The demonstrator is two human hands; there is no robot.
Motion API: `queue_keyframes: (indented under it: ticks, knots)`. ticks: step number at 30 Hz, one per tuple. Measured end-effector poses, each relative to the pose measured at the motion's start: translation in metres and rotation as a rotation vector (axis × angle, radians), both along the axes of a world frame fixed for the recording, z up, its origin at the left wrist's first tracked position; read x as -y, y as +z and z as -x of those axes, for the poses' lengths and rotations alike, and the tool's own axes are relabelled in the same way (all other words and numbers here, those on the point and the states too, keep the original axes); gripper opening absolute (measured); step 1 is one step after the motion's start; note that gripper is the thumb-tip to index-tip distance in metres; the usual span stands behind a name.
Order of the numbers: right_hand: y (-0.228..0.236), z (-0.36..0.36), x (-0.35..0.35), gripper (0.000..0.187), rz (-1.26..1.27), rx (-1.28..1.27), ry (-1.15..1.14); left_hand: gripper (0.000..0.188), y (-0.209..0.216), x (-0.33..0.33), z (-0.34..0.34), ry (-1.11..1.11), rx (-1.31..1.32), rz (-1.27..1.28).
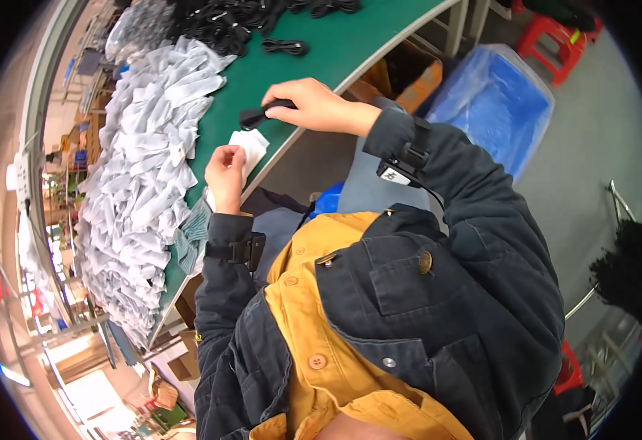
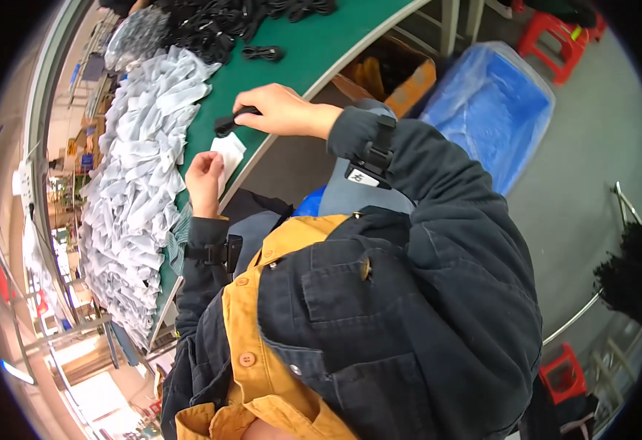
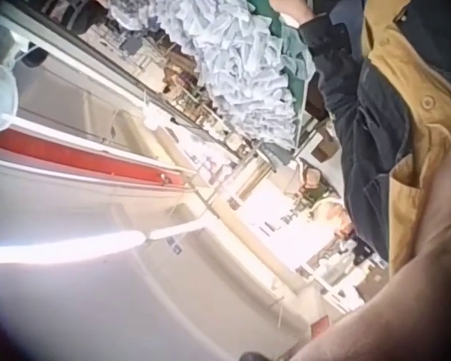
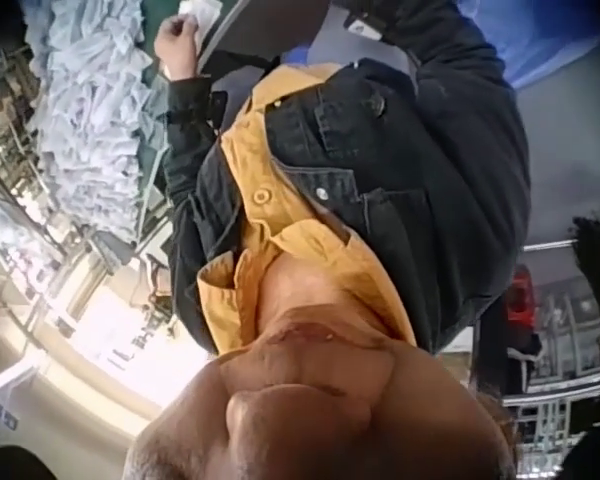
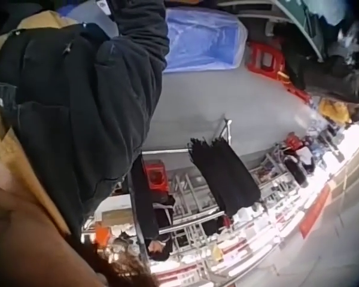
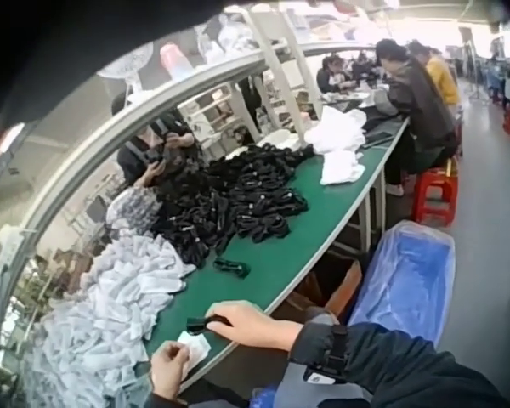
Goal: The person packages cables by hand, sliding each cable into a plastic sleeve and placing the finished item onto a pile. The person also occasionally gathers and moves the piles of packaged cables across the work surface.
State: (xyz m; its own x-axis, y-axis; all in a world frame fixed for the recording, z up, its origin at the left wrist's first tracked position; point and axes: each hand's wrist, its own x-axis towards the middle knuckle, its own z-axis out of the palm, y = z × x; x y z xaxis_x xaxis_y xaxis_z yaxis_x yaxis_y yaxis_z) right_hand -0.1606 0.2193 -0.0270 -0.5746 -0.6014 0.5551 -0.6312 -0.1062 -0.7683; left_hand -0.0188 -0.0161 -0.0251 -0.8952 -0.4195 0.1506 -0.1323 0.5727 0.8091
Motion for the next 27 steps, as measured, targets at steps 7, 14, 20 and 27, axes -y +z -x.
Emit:
queue_keyframes:
  ticks: [7,14,20,27]
  knots:
    - [-0.001,-0.004,0.015,0.021,-0.071,-0.108,0.031,0.008,0.014,-0.015,-0.002,0.019,-0.029,0.080]
    - [0.006,-0.005,0.019,0.018,-0.132,-0.309,0.095,0.005,0.027,-0.021,-0.001,-0.016,-0.141,0.152]
    - [0.027,-0.011,0.044,0.018,-0.340,0.911,0.236,0.008,0.053,-0.023,0.002,-0.196,-0.283,0.457]
    - [0.039,-0.010,0.063,0.022,0.025,-0.142,0.233,0.012,0.083,-0.006,0.007,-0.137,-0.235,0.164]
